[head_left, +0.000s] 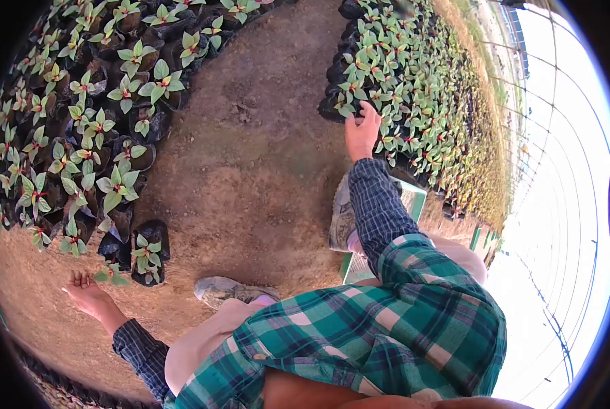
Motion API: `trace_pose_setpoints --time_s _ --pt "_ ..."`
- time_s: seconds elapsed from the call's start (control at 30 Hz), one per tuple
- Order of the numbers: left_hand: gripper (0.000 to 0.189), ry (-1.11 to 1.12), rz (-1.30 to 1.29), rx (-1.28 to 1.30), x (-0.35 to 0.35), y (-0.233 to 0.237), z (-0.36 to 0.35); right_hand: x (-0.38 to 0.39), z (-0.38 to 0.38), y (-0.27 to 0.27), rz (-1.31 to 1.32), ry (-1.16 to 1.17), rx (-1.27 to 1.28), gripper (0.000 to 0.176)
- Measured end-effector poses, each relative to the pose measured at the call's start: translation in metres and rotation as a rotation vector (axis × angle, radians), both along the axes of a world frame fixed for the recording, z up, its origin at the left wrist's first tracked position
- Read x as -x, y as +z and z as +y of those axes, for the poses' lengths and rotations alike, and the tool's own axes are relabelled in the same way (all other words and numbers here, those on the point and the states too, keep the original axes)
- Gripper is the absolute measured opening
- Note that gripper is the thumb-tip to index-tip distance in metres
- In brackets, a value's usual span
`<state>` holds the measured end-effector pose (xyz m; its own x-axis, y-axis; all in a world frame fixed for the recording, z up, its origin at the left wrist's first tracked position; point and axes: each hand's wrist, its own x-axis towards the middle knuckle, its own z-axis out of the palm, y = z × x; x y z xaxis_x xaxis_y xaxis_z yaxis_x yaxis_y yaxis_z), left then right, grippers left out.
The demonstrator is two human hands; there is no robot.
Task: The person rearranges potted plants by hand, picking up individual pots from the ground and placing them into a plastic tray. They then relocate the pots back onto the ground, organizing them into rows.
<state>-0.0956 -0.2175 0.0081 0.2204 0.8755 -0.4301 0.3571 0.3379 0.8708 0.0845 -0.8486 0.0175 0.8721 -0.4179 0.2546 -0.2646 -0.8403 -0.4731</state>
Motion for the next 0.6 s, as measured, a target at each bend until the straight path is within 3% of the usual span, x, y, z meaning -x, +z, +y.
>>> trace_pose_setpoints --time_s 0.1,0.13,0.23,0.27,0.37,0.43,0.57,0.6 --pt "0.05 0.009 0.009 -0.015 -0.008 0.007 -0.009 -0.022 -0.038 -0.015 0.161 0.197 0.186 0.035" --pt "0.049 0.013 0.024 -0.012 -0.005 0.006 -0.009 -0.028 -0.045 -0.017 0.27 0.199 0.113 0.029" --pt "0.045 -0.006 -0.092 -0.009 0.01 -0.002 -0.012 -0.042 -0.046 -0.023 0.265 0.135 0.09 0.019" --pt "0.044 0.006 -0.125 -0.002 0.01 0.003 -0.018 -0.047 -0.048 -0.027 0.191 0.232 0.157 0.021" --pt "0.043 0.053 -0.149 -0.006 0.011 0.008 -0.024 -0.044 0.007 -0.001 0.269 0.198 0.062 0.025" --pt "0.041 0.058 -0.213 -0.026 0.013 0.008 -0.028 -0.033 0.051 0.006 0.318 0.173 -0.372 0.026" --pt "0.039 0.134 -0.275 -0.01 0.006 0.015 -0.038 0.003 0.168 0.017 0.339 0.358 -0.788 0.018" --pt "0.039 0.153 -0.304 0.009 0.004 0.015 -0.04 0.011 0.193 0.013 0.356 0.406 -0.788 0.016"
